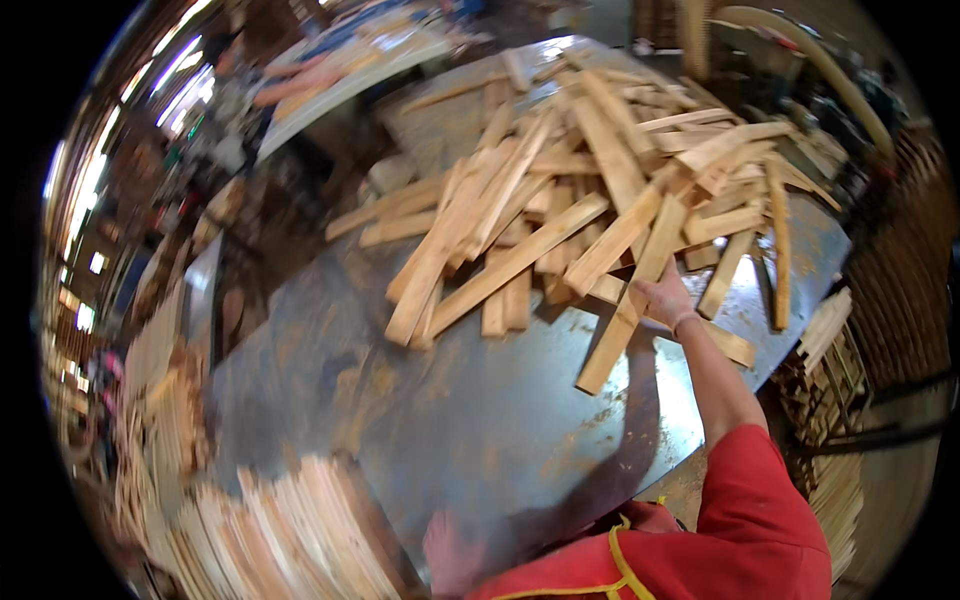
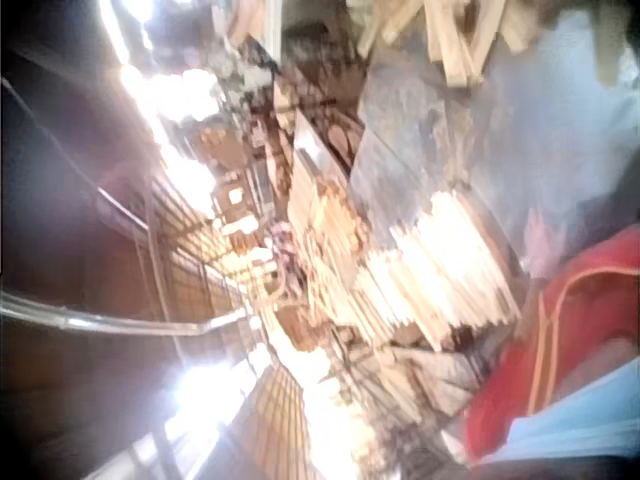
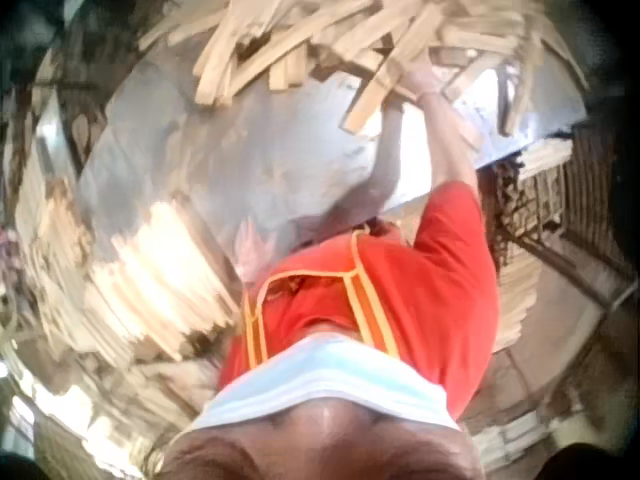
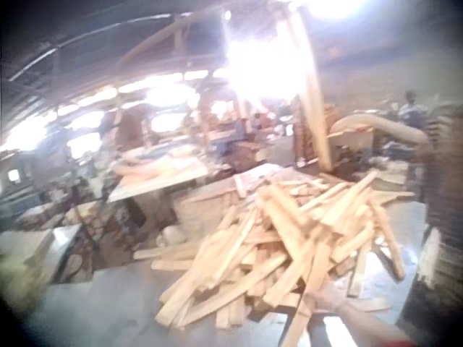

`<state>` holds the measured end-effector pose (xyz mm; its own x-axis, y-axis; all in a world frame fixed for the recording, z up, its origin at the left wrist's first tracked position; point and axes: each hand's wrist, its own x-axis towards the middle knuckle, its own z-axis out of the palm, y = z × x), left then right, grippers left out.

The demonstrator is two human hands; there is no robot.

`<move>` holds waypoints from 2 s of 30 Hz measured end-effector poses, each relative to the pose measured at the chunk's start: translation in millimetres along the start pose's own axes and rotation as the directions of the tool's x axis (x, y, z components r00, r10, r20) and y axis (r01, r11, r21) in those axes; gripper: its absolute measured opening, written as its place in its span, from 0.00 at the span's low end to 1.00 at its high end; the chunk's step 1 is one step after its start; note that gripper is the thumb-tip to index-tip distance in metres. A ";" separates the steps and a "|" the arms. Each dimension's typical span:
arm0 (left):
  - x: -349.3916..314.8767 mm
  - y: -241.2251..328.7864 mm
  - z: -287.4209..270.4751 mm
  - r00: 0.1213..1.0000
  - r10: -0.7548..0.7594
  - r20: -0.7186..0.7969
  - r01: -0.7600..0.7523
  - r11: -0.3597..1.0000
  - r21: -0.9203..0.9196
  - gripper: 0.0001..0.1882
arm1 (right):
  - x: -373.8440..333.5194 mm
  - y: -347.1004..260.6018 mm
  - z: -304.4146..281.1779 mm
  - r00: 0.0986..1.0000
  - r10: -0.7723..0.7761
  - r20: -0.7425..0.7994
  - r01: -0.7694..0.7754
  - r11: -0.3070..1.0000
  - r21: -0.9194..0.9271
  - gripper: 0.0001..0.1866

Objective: The person picks up thin wooden planks from a pile on a metal table and stacks them neatly in a growing pile. The person handles the planks one at a time, aligning them carefully.

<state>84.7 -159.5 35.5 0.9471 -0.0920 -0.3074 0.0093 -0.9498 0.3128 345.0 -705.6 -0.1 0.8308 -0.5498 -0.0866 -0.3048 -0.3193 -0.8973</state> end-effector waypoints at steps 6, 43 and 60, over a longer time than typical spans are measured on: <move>-1.9 4.8 -0.9 0.987 0.023 -0.160 -0.031 0.998 -0.050 0.41 | -172.8 4.9 139.9 0.971 0.060 0.230 -0.161 0.879 0.450 0.49; -138.5 -150.7 45.1 0.799 -0.459 -0.388 0.515 0.856 0.046 0.44 | -290.9 -40.0 178.8 0.820 -0.186 0.541 0.207 0.978 0.022 0.31; 40.9 -26.7 43.7 0.982 -0.176 0.072 0.190 0.912 -0.362 0.40 | -202.6 -7.7 95.7 0.812 0.154 0.563 -0.300 0.937 0.176 0.41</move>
<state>109.2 -151.0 -24.7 0.9050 0.0556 -0.4217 0.3050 -0.7757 0.5525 223.6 -518.0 -17.1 0.8897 -0.0606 -0.4524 -0.4532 0.0020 -0.8914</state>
